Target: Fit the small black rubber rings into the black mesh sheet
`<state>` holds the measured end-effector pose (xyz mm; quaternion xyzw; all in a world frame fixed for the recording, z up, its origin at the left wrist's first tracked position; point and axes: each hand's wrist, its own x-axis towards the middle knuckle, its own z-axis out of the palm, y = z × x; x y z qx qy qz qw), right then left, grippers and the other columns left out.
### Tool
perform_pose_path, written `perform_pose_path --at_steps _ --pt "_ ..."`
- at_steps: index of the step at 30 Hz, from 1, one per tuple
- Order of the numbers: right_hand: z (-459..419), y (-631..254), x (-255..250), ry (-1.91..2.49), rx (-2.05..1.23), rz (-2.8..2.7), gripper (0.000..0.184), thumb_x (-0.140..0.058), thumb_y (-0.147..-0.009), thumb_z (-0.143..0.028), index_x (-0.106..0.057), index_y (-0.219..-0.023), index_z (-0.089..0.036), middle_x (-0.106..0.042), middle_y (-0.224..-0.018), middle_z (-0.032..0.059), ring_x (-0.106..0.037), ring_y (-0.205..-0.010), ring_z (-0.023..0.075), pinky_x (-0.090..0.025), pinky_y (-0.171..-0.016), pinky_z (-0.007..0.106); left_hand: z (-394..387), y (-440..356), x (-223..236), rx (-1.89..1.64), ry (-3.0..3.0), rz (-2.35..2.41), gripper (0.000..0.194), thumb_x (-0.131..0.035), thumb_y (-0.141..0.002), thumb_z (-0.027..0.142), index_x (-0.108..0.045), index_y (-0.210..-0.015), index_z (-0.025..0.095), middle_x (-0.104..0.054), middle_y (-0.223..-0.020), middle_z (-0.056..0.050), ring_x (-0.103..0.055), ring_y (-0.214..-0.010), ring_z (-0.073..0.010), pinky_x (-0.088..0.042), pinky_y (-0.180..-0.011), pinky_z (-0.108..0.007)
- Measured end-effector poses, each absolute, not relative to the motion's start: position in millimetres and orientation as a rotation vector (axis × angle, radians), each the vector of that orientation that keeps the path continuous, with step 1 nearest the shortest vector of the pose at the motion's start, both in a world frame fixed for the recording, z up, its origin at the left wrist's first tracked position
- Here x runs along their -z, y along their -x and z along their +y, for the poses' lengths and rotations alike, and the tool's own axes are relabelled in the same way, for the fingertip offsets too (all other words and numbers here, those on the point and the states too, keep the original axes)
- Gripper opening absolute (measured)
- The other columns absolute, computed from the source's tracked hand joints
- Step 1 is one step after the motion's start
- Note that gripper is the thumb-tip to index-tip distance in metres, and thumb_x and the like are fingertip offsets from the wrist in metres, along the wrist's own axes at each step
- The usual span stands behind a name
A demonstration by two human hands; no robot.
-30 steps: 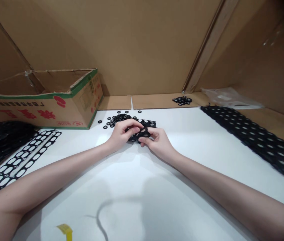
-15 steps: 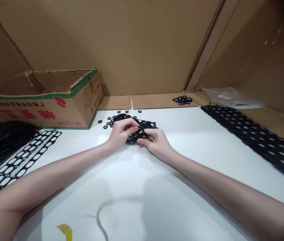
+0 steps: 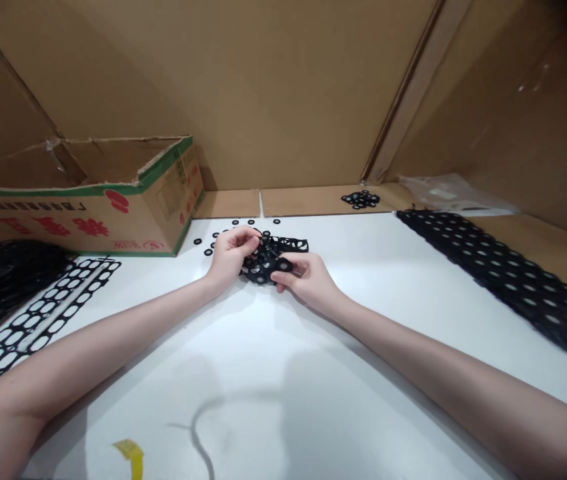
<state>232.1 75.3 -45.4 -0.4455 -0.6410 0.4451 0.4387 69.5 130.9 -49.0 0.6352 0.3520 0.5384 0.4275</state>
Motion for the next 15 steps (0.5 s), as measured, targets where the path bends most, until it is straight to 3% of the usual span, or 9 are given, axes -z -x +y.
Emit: perform_pose_path --at_steps 15 --pt "74.5 -231.3 48.0 1.107 -1.127 -1.566 0.016 -0.062 -0.064 -0.024 -0.052 -0.054 -0.017 -0.053 -0.048 -0.0028 -0.053 -0.048 0.0118 -0.037 -0.050 0.025 138.0 -66.1 53.0 -1.362 -1.504 0.935 0.015 -0.067 -0.067 0.030 -0.063 -0.070 0.015 -0.057 -0.059 0.001 -0.049 -0.053 -0.0108 -0.037 -0.050 -0.022"
